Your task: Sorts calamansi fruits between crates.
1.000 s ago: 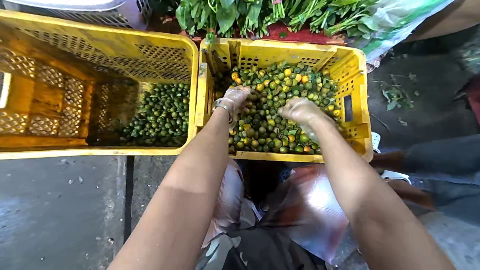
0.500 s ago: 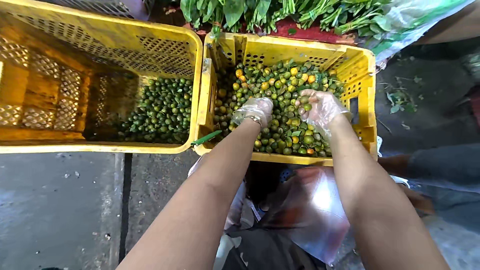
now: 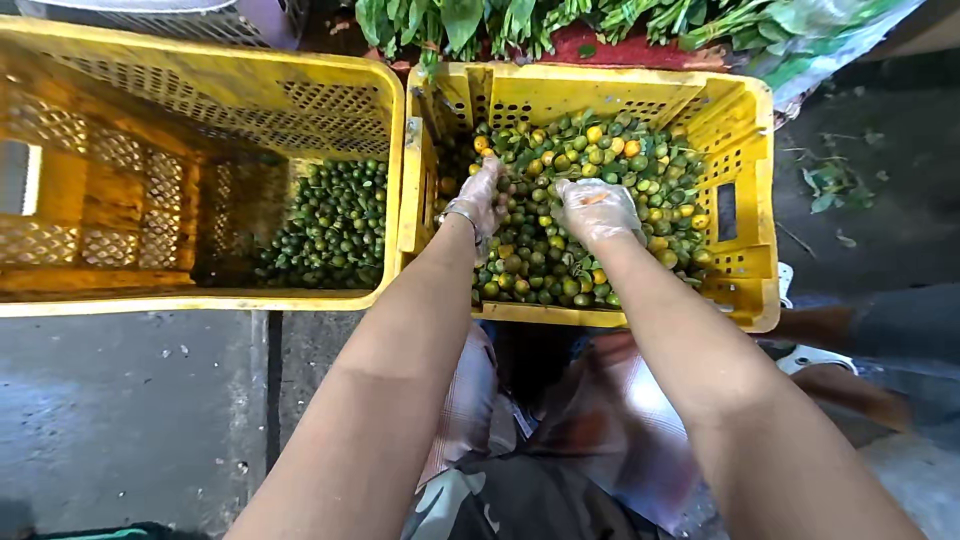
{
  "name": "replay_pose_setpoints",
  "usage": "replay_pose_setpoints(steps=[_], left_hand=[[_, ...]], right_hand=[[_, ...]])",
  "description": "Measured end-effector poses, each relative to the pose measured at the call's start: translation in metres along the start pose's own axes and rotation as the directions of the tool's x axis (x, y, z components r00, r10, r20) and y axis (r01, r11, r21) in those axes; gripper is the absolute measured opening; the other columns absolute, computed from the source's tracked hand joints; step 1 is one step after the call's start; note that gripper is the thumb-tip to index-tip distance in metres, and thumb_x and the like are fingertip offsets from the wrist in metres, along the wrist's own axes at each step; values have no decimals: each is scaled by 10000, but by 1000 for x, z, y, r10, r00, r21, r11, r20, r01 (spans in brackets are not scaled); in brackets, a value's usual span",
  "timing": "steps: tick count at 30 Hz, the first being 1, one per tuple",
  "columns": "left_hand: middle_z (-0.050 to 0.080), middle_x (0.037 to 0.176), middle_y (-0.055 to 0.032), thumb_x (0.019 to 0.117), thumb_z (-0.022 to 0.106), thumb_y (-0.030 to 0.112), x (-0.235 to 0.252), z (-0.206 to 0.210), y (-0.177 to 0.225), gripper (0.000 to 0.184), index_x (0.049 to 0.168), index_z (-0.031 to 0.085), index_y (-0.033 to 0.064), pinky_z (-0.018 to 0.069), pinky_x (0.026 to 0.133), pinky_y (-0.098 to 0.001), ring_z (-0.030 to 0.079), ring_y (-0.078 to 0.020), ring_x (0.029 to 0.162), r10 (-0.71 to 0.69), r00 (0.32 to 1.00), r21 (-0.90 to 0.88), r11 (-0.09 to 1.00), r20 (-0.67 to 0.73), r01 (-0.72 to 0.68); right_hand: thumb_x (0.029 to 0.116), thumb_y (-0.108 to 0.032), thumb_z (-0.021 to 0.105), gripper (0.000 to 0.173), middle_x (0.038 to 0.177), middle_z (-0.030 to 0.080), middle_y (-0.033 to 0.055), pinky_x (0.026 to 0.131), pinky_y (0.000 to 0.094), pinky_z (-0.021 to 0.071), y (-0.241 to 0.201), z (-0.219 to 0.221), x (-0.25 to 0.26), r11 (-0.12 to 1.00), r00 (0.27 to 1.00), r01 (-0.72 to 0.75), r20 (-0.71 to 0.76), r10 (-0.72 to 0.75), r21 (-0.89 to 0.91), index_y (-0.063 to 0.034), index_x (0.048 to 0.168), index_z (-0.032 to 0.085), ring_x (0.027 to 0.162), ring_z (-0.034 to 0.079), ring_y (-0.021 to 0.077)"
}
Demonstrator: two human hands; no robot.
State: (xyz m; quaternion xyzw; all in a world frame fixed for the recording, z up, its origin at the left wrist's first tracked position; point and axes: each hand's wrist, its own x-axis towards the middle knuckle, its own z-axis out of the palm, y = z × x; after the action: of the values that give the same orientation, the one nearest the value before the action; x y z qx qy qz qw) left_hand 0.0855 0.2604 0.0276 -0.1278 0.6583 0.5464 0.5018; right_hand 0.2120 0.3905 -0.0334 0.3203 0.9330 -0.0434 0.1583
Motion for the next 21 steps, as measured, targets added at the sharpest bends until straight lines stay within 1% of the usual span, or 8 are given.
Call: replay_pose_setpoints(steps=[3,6,8,9,11,13,16,21], left_hand=[[629,1006,-59,1058,552,309,10,7,-5,283,1199,653,85,493,713,-305,573,-128,805,201,977,483,850,72,-211],[671,1272,-159,965,670,193,26,13,-15,337,1288,653,102,517,1015,-519,645,-296,1188,314,860,794,348,402,-498],[625,1385,-135,974,677,258,35,20,-26,435,1397,598,193,486,1041,-604,597,-345,1285,235,830,843,66,506,-533],[612,1413,-114,983,667,286,37,25,-30,453,1423,576,233,486,1023,-632,588,-356,1297,217,838,859,-1,500,-512],[612,1419,-102,984,651,305,37,33,-37,459,1432,567,247,501,990,-654,599,-371,1280,229,853,880,-51,470,-471],[616,1409,-125,1000,627,290,31,38,-38,443,1430,568,206,500,972,-662,605,-393,1262,220,875,901,-55,431,-430],[631,1376,-143,999,635,337,28,34,-31,417,1383,600,180,499,981,-659,614,-380,1249,190,892,905,41,410,-424],[672,1143,-129,1060,546,288,17,15,-1,305,1247,679,88,523,876,-413,640,-205,991,266,906,689,589,329,-423]], right_hand=[[916,-436,652,327,1183,728,86,859,698,503,6,-3,3,999,997,-32,70,30,32,-323,1221,682,1114,681,373],[900,-456,663,399,1167,718,110,861,658,526,26,-14,4,895,974,-205,170,148,396,-268,1251,649,1083,683,342],[953,-331,645,364,1027,700,52,692,398,561,50,-18,1,574,962,-272,210,173,772,-229,1303,645,817,661,181],[965,-224,585,343,952,671,24,557,271,508,60,-16,-2,246,957,-271,232,176,931,-200,1302,645,678,601,116],[1060,-273,408,341,944,680,43,516,238,505,78,-13,-7,-291,954,-244,284,101,925,-178,1321,607,639,611,119],[1065,-392,407,340,911,672,48,496,231,501,80,-15,-9,-443,949,-246,307,70,862,-183,1253,598,616,607,125],[954,-420,691,348,868,671,32,481,232,510,67,-18,-7,-246,894,-383,424,145,891,-202,1220,640,600,613,118],[989,-129,633,294,1038,736,33,594,251,514,52,-41,-14,403,984,-166,178,6,900,-156,1282,624,714,645,92]])
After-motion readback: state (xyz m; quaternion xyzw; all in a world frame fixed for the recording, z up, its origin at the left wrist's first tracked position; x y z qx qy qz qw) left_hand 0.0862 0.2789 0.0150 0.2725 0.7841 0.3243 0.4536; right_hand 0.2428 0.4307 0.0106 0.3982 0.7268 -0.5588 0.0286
